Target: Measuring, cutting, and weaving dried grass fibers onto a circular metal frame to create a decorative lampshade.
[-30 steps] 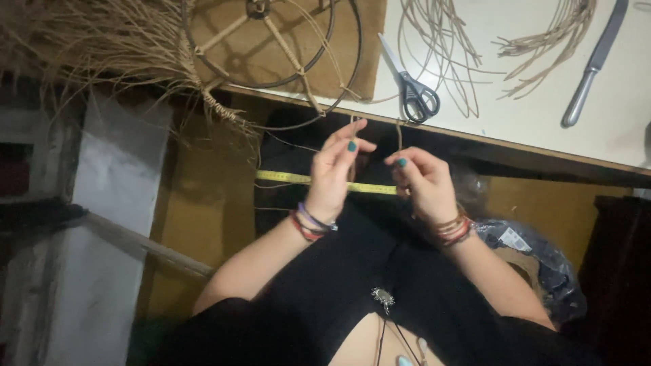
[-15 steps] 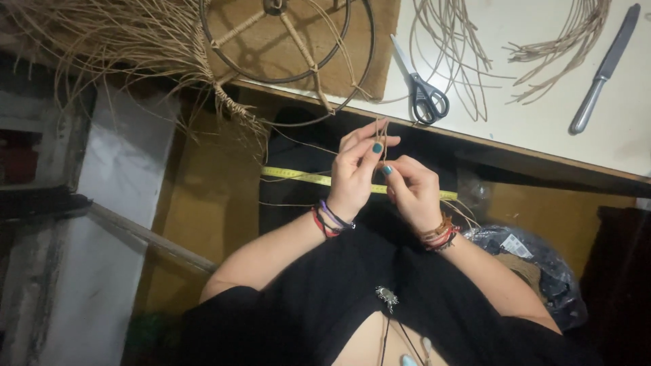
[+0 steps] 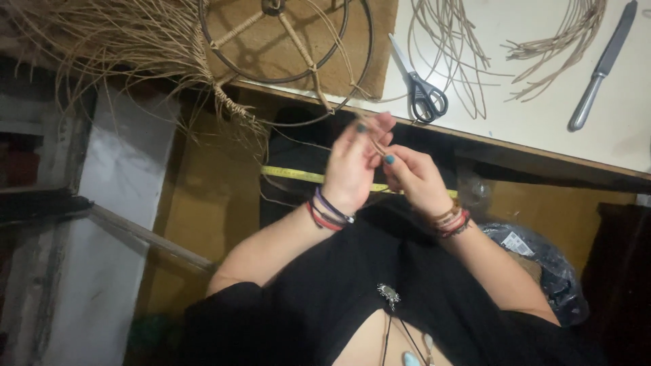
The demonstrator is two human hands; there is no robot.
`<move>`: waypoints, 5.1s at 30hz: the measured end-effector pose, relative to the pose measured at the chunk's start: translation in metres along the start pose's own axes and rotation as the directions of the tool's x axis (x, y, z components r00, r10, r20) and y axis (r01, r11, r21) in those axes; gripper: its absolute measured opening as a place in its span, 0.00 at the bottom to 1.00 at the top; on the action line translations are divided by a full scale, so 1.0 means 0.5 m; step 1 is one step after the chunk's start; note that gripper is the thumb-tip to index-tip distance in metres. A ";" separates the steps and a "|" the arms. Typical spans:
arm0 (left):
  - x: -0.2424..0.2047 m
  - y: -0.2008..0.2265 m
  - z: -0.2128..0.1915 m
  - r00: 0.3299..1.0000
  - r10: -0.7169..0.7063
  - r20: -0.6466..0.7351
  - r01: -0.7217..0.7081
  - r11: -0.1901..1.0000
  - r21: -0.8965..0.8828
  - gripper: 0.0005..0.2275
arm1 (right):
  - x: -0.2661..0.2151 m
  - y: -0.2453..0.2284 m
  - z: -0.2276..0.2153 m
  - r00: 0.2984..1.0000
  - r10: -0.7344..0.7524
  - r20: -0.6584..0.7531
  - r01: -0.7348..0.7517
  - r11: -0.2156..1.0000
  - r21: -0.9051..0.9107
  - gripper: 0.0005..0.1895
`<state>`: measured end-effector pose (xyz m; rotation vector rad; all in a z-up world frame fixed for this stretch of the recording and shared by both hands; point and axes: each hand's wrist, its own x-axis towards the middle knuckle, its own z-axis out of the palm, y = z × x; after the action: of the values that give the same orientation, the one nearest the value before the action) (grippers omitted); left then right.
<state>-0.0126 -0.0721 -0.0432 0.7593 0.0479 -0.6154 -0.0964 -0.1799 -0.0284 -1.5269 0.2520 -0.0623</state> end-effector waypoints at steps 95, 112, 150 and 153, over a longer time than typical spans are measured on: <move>0.003 0.142 -0.064 0.876 -0.031 0.480 -0.471 0.155 0.869 0.08 | -0.066 -0.094 -0.220 0.876 0.143 0.460 -0.029 0.968 -0.248 0.29; -0.056 0.132 -0.049 0.648 0.029 0.761 -0.758 0.118 0.642 0.05 | -0.098 -0.066 -0.093 0.937 0.281 0.208 -0.258 0.957 -0.133 0.24; 0.010 0.059 -0.120 0.662 -0.091 0.744 0.010 0.994 0.112 0.12 | 0.205 0.065 -0.257 0.974 -0.215 -0.076 -0.066 0.053 -0.996 0.20; 0.012 0.078 -0.111 0.686 -0.073 0.724 -0.036 0.990 0.135 0.09 | 0.192 0.075 -0.245 0.942 -0.331 -0.054 -0.063 -0.019 -0.998 0.16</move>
<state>0.0230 -0.0168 -0.0611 0.5978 -0.7437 -0.9166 -0.0319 -0.3168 -0.0803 -3.1276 0.4138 -0.3317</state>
